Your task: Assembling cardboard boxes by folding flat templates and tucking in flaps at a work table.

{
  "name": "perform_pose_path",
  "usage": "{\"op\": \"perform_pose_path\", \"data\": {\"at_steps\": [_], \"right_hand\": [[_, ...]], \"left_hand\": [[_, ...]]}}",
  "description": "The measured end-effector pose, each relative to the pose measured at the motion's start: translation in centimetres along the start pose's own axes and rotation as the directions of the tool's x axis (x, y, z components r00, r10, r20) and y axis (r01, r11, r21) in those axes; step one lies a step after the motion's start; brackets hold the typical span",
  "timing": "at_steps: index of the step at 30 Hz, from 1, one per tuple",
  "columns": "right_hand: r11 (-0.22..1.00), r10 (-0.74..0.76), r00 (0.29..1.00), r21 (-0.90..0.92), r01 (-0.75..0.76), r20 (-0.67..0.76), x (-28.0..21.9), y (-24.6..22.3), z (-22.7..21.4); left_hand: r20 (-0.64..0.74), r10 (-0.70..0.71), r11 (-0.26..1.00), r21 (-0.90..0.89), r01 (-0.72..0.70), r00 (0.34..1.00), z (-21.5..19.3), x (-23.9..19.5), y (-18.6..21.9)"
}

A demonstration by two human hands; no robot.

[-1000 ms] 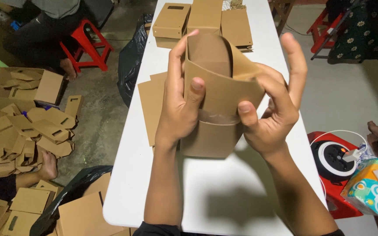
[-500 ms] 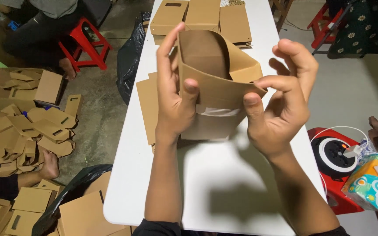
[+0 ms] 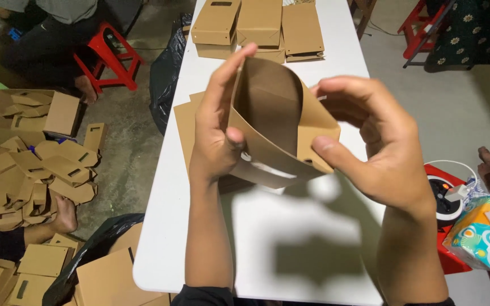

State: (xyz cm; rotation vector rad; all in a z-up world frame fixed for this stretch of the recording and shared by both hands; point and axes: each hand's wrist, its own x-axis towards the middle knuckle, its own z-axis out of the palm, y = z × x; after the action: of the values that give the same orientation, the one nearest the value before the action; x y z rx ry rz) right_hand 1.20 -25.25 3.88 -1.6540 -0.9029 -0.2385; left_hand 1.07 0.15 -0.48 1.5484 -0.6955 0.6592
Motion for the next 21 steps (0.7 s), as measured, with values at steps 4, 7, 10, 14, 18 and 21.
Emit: {"op": "perform_pose_path", "data": {"at_steps": [4,7,10,14,18,21], "right_hand": [[0.987,0.069,0.997,-0.145,-0.075,-0.045,-0.1,-0.6,0.4],[0.966,-0.012,0.998,-0.258,-0.004,-0.058,-0.2,-0.6,0.4],[0.934,-0.104,0.992,-0.349,0.072,-0.074,-0.3,-0.4,0.5],[0.905,-0.157,0.981,-0.414,0.098,-0.112,-0.5,0.0,0.7],[0.902,-0.167,0.978,-0.419,0.1,-0.127,-0.6,0.7,0.6],[0.909,-0.152,0.98,-0.408,0.087,-0.131,-0.6,0.8,0.5]], "left_hand": [[0.11,-0.018,0.999,0.051,0.012,0.994,-0.5,0.1,0.7],[0.131,-0.027,0.997,0.078,0.017,0.991,-0.3,0.2,0.9],[0.124,-0.02,0.996,0.091,0.009,0.992,-0.4,0.2,0.8],[0.124,-0.035,0.995,0.098,0.023,0.992,-0.2,0.2,1.5],[0.131,-0.053,0.994,0.103,0.04,0.99,-0.1,0.4,2.1],[0.143,-0.054,0.994,0.097,0.04,0.988,0.0,0.5,2.2]]}}
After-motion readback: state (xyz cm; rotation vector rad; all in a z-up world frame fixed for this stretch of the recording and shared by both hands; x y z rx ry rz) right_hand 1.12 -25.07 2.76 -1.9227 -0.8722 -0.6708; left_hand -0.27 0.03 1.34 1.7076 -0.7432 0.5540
